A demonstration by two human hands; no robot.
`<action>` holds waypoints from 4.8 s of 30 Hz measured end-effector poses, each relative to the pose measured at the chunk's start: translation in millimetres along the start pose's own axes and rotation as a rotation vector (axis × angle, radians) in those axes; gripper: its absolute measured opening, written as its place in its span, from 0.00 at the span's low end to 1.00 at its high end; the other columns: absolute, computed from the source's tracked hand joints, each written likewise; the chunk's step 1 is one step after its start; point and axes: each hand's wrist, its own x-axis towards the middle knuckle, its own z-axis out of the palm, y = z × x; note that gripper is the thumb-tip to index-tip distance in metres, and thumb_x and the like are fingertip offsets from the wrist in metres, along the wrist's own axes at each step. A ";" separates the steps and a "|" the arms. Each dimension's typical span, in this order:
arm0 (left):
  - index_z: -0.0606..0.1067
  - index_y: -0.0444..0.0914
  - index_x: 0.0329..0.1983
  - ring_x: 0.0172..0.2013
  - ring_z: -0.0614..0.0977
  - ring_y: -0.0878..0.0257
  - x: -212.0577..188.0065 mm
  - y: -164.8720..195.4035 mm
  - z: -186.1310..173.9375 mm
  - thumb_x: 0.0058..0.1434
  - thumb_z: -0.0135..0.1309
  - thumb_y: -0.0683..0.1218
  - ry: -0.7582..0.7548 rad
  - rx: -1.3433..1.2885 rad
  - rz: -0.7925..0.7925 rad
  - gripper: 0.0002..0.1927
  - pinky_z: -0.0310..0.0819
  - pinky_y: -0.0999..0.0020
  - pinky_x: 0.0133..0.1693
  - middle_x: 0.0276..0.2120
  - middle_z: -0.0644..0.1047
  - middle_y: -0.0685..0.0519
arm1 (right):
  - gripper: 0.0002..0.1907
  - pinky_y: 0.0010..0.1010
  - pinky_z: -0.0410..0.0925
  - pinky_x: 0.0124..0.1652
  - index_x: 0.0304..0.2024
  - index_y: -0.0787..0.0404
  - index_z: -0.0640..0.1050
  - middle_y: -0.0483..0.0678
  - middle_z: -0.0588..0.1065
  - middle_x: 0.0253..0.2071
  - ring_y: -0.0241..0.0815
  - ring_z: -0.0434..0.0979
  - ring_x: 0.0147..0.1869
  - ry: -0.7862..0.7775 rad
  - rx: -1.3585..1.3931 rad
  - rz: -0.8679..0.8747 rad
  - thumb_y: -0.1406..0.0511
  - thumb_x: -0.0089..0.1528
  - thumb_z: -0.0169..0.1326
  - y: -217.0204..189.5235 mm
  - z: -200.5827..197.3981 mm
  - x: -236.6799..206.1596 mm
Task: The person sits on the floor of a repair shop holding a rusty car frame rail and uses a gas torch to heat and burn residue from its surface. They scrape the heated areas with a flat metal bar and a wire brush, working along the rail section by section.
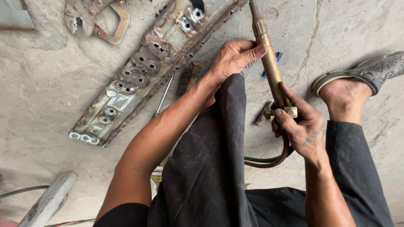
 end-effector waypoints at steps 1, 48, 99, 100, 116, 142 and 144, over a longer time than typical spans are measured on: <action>0.86 0.39 0.40 0.34 0.81 0.65 0.0 0.1 -0.1 0.51 0.54 0.78 0.002 0.002 0.001 0.41 0.76 0.63 0.40 0.25 0.79 0.57 | 0.30 0.24 0.72 0.29 0.71 0.65 0.68 0.48 0.77 0.38 0.32 0.76 0.31 -0.001 0.000 -0.004 0.72 0.66 0.55 0.2 -0.3 -0.2; 0.85 0.38 0.42 0.34 0.82 0.67 4.5 3.5 0.3 0.50 0.53 0.80 0.005 -0.018 0.005 0.43 0.77 0.66 0.38 0.27 0.81 0.57 | 0.30 0.25 0.71 0.29 0.71 0.67 0.68 0.48 0.77 0.42 0.33 0.75 0.31 -0.009 -0.018 -0.009 0.73 0.65 0.54 -18.2 -5.2 1.0; 0.85 0.38 0.45 0.47 0.84 0.59 2.2 2.0 -0.3 0.51 0.54 0.79 -0.018 -0.078 0.018 0.42 0.76 0.54 0.51 0.36 0.85 0.51 | 0.29 0.25 0.71 0.28 0.70 0.66 0.69 0.47 0.77 0.40 0.32 0.75 0.31 -0.013 -0.057 -0.017 0.72 0.65 0.56 -20.9 -4.0 1.6; 0.85 0.38 0.45 0.47 0.84 0.59 2.4 1.9 -0.2 0.51 0.54 0.78 -0.018 -0.083 0.013 0.42 0.76 0.53 0.51 0.36 0.85 0.51 | 0.30 0.24 0.70 0.28 0.70 0.66 0.69 0.47 0.77 0.40 0.32 0.75 0.31 -0.014 -0.049 -0.014 0.72 0.65 0.56 -21.1 -3.7 1.3; 0.85 0.40 0.42 0.43 0.85 0.61 4.0 -2.0 -0.2 0.51 0.53 0.78 -0.022 -0.008 0.021 0.40 0.78 0.56 0.49 0.33 0.84 0.55 | 0.30 0.23 0.71 0.32 0.70 0.66 0.69 0.47 0.78 0.43 0.30 0.75 0.35 -0.018 -0.103 -0.033 0.73 0.65 0.57 -19.9 -4.9 -0.5; 0.85 0.38 0.41 0.43 0.82 0.62 -1.1 5.4 -0.4 0.52 0.56 0.76 -0.042 -0.133 0.010 0.39 0.75 0.54 0.50 0.32 0.83 0.54 | 0.30 0.24 0.71 0.30 0.71 0.65 0.69 0.46 0.77 0.38 0.31 0.75 0.31 -0.008 -0.106 -0.003 0.73 0.65 0.55 -21.5 -2.1 -0.4; 0.85 0.39 0.41 0.43 0.82 0.62 -1.5 7.6 -0.4 0.52 0.55 0.77 -0.034 -0.116 -0.002 0.39 0.76 0.54 0.50 0.31 0.83 0.54 | 0.30 0.24 0.71 0.29 0.71 0.66 0.69 0.46 0.77 0.38 0.31 0.75 0.31 -0.007 -0.099 -0.007 0.73 0.65 0.55 -22.3 -1.4 -0.4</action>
